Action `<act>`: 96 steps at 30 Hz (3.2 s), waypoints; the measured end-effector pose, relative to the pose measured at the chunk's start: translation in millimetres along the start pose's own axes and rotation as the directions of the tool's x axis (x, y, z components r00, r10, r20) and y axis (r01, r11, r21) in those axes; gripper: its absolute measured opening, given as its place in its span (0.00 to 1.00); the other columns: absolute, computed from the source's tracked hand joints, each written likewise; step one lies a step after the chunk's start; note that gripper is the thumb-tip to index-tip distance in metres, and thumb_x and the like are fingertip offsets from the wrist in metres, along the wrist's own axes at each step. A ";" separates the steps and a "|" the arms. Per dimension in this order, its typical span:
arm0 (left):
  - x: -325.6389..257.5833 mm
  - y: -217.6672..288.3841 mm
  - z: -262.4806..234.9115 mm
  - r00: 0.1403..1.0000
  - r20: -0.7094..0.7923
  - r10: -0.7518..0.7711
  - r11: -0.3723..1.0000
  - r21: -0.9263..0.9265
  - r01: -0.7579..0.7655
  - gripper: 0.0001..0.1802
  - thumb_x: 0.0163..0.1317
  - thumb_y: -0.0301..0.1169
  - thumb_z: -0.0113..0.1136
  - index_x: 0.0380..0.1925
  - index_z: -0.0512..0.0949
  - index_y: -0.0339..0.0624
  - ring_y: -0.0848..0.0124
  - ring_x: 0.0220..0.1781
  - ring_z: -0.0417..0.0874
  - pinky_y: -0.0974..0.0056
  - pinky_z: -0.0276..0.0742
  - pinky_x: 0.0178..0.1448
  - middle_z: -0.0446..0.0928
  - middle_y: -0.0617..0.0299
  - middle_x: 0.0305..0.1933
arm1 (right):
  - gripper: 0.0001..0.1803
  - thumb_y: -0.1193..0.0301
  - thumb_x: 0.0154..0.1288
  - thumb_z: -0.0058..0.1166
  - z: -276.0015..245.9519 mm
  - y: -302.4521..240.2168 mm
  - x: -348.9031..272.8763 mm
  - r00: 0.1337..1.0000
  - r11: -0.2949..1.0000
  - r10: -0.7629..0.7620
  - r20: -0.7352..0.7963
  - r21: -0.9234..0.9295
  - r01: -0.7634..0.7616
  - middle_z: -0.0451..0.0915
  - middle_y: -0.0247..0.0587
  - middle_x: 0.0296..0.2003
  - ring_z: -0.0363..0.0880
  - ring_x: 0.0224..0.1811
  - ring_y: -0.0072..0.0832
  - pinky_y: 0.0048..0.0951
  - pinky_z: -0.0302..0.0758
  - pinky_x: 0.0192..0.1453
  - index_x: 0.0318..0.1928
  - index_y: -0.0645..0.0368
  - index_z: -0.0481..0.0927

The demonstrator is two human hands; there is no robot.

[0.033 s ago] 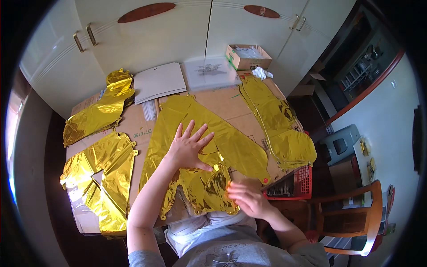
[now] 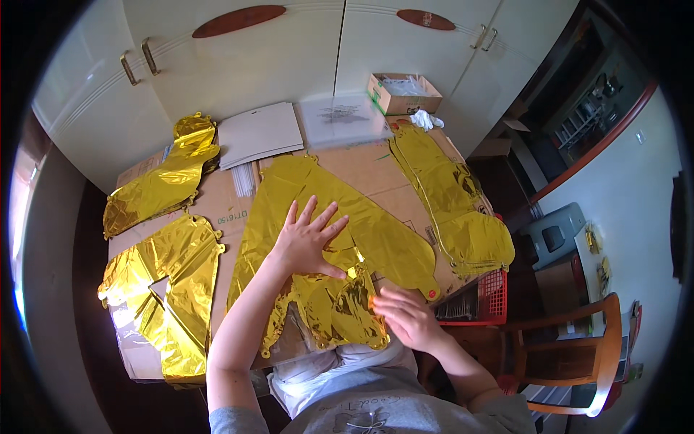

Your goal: Folding gold foil balloons and placing them on cardboard sheets for packaging.

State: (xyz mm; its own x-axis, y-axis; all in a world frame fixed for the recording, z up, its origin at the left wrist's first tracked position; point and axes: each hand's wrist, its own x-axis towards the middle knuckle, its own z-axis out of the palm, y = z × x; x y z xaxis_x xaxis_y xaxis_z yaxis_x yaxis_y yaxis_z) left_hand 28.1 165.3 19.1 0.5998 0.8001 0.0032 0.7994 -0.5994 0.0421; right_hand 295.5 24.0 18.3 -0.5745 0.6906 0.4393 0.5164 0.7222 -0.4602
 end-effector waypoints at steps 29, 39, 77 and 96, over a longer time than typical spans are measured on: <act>-0.7 1.6 -2.5 0.999 0.038 -0.011 1.000 0.007 0.011 0.68 0.32 0.84 0.52 0.75 0.51 0.66 0.46 0.80 0.42 0.36 0.36 0.78 0.49 0.61 0.79 | 0.49 0.46 0.43 0.68 -16.7 29.4 78.4 0.787 0.921 0.148 0.599 -0.374 0.111 0.66 0.35 0.69 0.53 0.76 0.42 0.43 0.56 0.75 0.66 0.56 0.70; 1.8 11.9 14.0 0.974 -0.058 0.220 0.968 -0.114 -0.226 0.62 0.52 0.75 0.46 0.71 0.55 0.31 0.50 0.79 0.50 0.46 0.43 0.79 0.53 0.40 0.75 | 0.52 0.44 0.43 0.68 -17.2 31.8 78.6 0.766 0.928 0.164 0.622 -0.360 0.093 0.64 0.37 0.70 0.51 0.77 0.43 0.47 0.51 0.77 0.68 0.54 0.68; -3.3 32.1 3.1 0.983 -0.011 0.186 0.982 0.026 -0.186 0.60 0.49 0.77 0.47 0.74 0.54 0.48 0.46 0.79 0.47 0.41 0.41 0.78 0.50 0.45 0.77 | 0.54 0.34 0.47 0.61 -21.8 43.7 47.2 0.835 0.967 0.023 0.549 -0.224 0.121 0.60 0.29 0.72 0.46 0.78 0.42 0.51 0.46 0.78 0.71 0.49 0.65; -2.5 33.7 3.6 0.983 -0.013 0.182 0.983 0.039 -0.181 0.61 0.49 0.79 0.44 0.74 0.54 0.47 0.46 0.79 0.47 0.40 0.41 0.78 0.50 0.44 0.77 | 0.17 0.60 0.58 0.63 -30.5 23.1 -3.5 0.920 0.942 -0.212 0.330 -0.180 0.282 0.81 0.22 0.54 0.67 0.68 0.26 0.43 0.60 0.72 0.48 0.45 0.85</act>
State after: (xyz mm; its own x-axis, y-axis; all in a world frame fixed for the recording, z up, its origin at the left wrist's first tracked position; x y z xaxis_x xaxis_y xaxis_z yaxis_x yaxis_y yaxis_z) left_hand 53.7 143.0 16.9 0.7348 0.6778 0.0235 0.6780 -0.7351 0.0019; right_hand 328.8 39.4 29.7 -0.8476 0.4699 0.2466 0.4393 0.8820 -0.1707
